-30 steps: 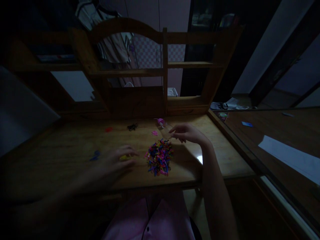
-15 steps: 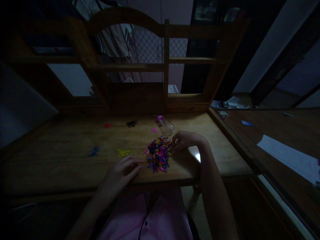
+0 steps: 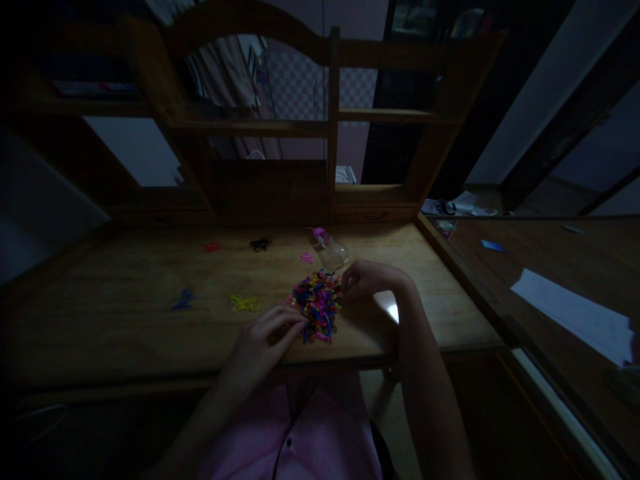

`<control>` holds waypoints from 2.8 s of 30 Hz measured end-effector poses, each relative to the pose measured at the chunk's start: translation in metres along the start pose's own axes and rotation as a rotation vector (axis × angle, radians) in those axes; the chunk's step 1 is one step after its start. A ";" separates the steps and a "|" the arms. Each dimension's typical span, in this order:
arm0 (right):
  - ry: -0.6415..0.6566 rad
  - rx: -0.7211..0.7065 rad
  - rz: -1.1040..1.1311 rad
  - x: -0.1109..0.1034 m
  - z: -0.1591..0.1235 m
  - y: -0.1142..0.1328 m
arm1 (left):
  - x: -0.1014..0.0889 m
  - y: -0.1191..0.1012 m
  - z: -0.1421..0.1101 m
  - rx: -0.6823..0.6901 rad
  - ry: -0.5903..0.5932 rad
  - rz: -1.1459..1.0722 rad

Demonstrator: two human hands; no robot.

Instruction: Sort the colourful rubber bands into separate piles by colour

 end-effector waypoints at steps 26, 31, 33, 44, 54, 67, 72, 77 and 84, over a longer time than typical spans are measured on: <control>0.085 -0.110 0.291 -0.008 -0.012 0.022 | -0.006 0.017 0.005 -0.044 -0.101 0.004; 0.036 -0.135 0.270 -0.011 -0.011 0.020 | -0.007 0.018 0.004 -0.048 -0.098 -0.003; 0.025 -0.133 0.262 -0.012 -0.010 0.020 | -0.007 0.018 0.004 -0.051 -0.097 -0.008; 0.132 -0.033 0.216 0.008 -0.007 0.015 | -0.006 0.020 0.004 -0.061 -0.095 -0.015; 0.163 -0.093 0.224 0.012 -0.004 0.014 | -0.007 0.020 0.004 -0.041 -0.117 -0.014; 0.191 -0.154 0.180 0.018 -0.003 0.019 | -0.006 0.020 0.003 -0.030 -0.103 -0.017; 0.165 -0.153 0.134 0.017 -0.003 0.027 | -0.006 0.019 0.002 -0.032 -0.099 -0.015; 0.154 -0.101 0.121 0.019 -0.002 0.029 | -0.005 0.019 0.003 -0.035 -0.090 -0.011; 0.114 -0.073 0.111 0.020 -0.001 0.025 | -0.005 0.018 0.004 -0.022 -0.087 0.003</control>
Point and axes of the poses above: each hand's wrist, its own z-axis towards the middle knuckle, its own x-axis out of the palm, y = z × x, the point moved 8 cm from there along z, towards the middle knuckle, and after that the axes turned 8 degrees about -y, right-handed, at the moved point
